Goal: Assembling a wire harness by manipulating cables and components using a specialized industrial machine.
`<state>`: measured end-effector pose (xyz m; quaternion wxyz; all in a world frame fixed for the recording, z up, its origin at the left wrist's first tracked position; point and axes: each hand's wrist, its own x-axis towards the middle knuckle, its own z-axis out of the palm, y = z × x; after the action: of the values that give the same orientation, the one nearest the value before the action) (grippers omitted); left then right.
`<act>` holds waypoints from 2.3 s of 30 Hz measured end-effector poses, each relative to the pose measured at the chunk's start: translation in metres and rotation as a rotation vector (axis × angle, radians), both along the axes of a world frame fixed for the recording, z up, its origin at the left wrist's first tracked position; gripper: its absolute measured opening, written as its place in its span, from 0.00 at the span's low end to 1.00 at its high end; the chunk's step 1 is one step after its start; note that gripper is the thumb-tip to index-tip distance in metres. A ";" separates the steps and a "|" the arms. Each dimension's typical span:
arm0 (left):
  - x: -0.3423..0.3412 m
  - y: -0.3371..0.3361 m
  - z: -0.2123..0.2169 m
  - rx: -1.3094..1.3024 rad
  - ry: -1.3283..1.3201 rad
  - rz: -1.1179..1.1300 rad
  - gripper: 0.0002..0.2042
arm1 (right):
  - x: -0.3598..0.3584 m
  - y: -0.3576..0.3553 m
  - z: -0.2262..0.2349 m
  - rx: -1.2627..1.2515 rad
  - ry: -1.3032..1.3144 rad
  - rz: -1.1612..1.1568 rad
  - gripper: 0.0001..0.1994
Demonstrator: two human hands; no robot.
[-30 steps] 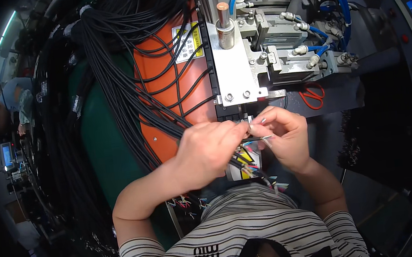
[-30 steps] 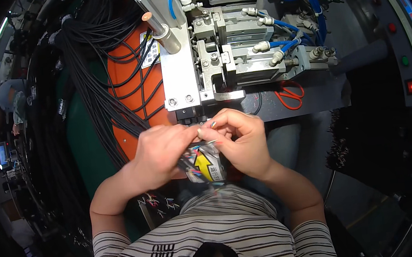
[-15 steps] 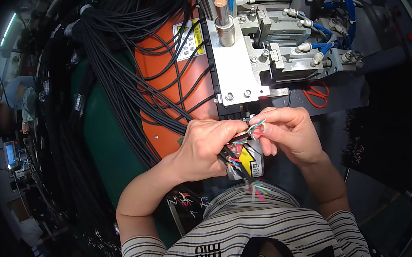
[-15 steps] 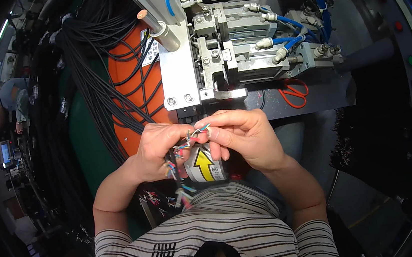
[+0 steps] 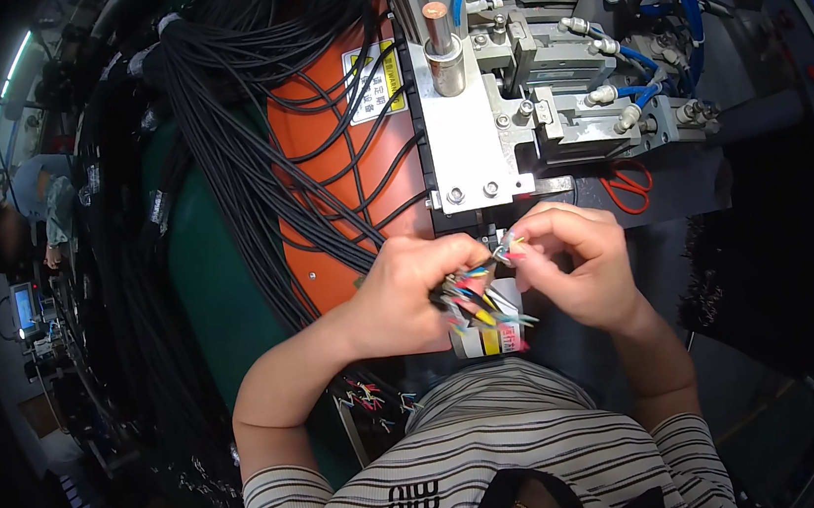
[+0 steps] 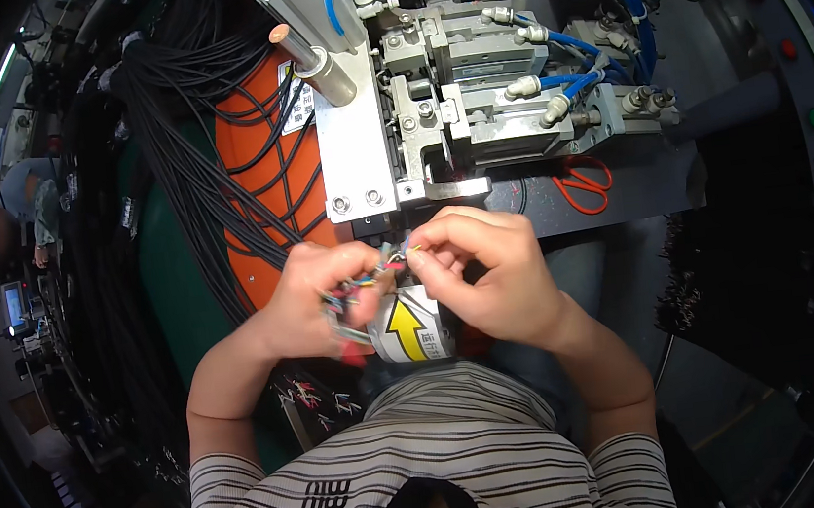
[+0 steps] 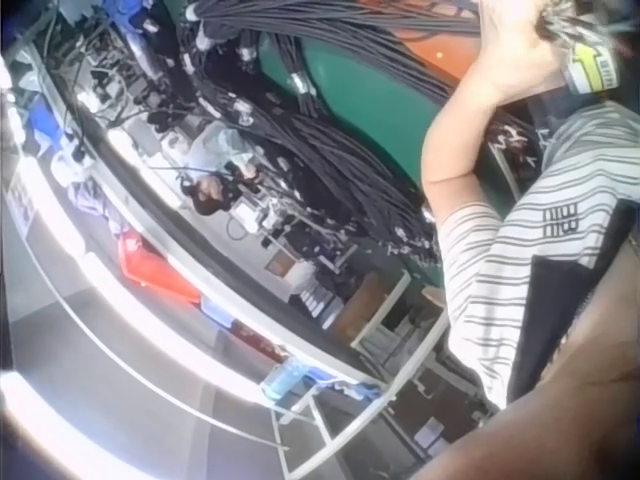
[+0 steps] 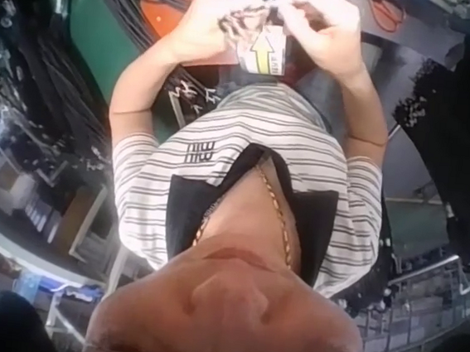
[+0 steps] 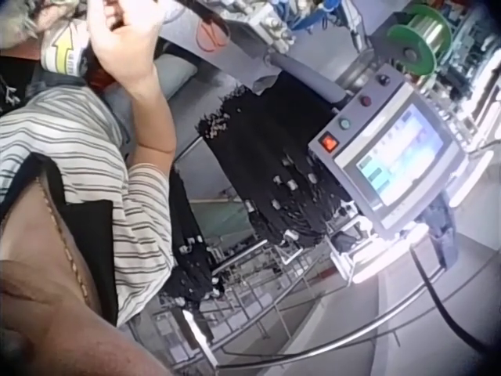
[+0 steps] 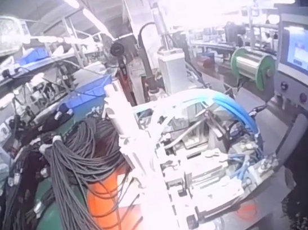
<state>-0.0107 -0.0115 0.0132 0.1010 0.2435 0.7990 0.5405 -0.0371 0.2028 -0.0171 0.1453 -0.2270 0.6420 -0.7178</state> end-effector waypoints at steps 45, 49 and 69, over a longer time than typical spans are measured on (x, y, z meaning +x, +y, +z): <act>0.010 0.010 -0.012 -0.516 0.546 0.038 0.19 | 0.010 -0.005 -0.024 0.550 0.582 -0.276 0.04; 0.011 0.012 -0.010 -0.536 0.557 0.040 0.18 | 0.010 -0.004 -0.023 0.558 0.592 -0.281 0.03; 0.012 0.026 -0.003 -0.751 0.664 0.001 0.21 | -0.009 0.001 0.006 0.827 0.688 -0.017 0.06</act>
<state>0.0017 0.0142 0.0101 -0.0784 0.3486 0.9276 0.1088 -0.0461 0.2040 -0.0110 -0.0020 -0.3677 0.8834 -0.2903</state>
